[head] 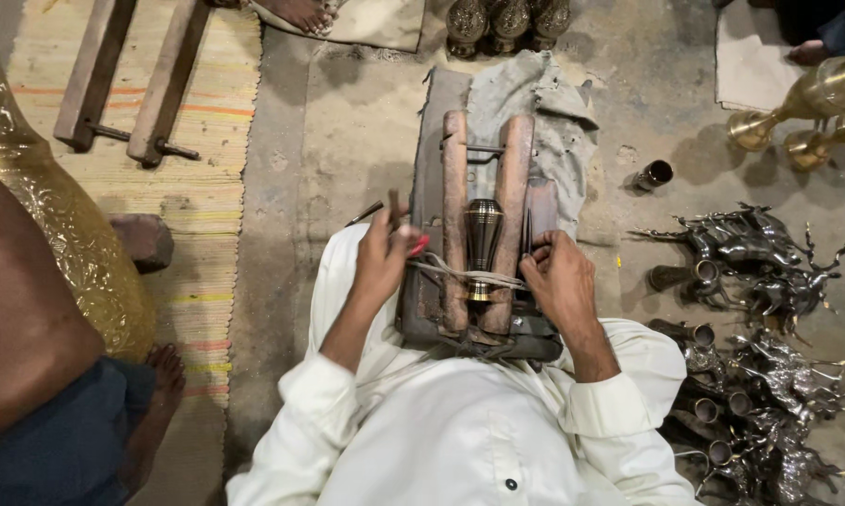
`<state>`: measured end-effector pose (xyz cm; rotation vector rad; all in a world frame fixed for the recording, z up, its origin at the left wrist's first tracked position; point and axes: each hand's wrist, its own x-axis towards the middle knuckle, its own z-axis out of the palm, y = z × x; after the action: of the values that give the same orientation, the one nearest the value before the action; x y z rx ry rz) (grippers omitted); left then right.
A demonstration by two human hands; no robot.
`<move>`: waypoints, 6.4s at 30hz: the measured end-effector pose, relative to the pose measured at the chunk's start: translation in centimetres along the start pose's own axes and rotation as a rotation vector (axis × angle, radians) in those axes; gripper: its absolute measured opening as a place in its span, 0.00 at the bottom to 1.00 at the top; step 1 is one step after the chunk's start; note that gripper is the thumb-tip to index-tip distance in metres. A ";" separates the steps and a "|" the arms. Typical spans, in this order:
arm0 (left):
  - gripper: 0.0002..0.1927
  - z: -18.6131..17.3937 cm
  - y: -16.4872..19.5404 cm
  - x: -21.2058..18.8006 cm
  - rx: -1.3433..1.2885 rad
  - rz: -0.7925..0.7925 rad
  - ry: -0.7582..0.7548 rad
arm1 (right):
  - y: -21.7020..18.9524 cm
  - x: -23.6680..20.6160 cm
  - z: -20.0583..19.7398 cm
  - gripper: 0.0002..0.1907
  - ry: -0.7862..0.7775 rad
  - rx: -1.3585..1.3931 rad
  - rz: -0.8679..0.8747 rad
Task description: The person sits on the floor with a small brass vase strapped to a sandbag anvil on their lap. They hammer the vase with a wooden mallet, engrave its surface with a chisel-like tool, hammer it again, then untie the cord and set the vase down among finished brass ornaments.
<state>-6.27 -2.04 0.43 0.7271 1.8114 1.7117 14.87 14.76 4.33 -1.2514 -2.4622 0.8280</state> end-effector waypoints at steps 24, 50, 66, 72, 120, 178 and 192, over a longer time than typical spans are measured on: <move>0.44 5.7 2.1 -0.8 0.353 0.451 -0.164 | 1.5 -2.6 -2.6 0.23 -0.346 1.068 0.193; 0.34 6.3 -0.3 -0.8 0.368 0.456 -0.122 | -3.1 -2.7 -5.2 0.15 0.033 0.184 -0.265; 0.26 5.0 0.4 -1.0 0.343 0.530 -0.227 | -7.2 0.0 -8.8 0.18 -0.223 -0.295 -0.706; 0.23 4.7 0.5 -0.8 0.312 0.510 -0.249 | -8.3 1.4 -9.2 0.08 -0.272 -0.441 -0.823; 0.35 6.8 -0.4 -1.0 0.303 0.466 -0.081 | -7.6 0.2 -7.9 0.17 -0.206 -0.502 -0.588; 0.30 8.0 -1.1 -0.5 0.305 0.494 0.000 | -6.7 -0.6 -5.9 0.17 -0.182 -0.268 -0.050; 0.30 8.2 -1.2 -0.5 0.265 0.481 0.001 | -9.5 -1.7 -5.6 0.17 -0.104 -0.648 -0.184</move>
<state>-0.16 3.34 -1.11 1.3640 2.0000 1.7644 12.18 11.04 14.51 -1.1412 -2.9977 0.0316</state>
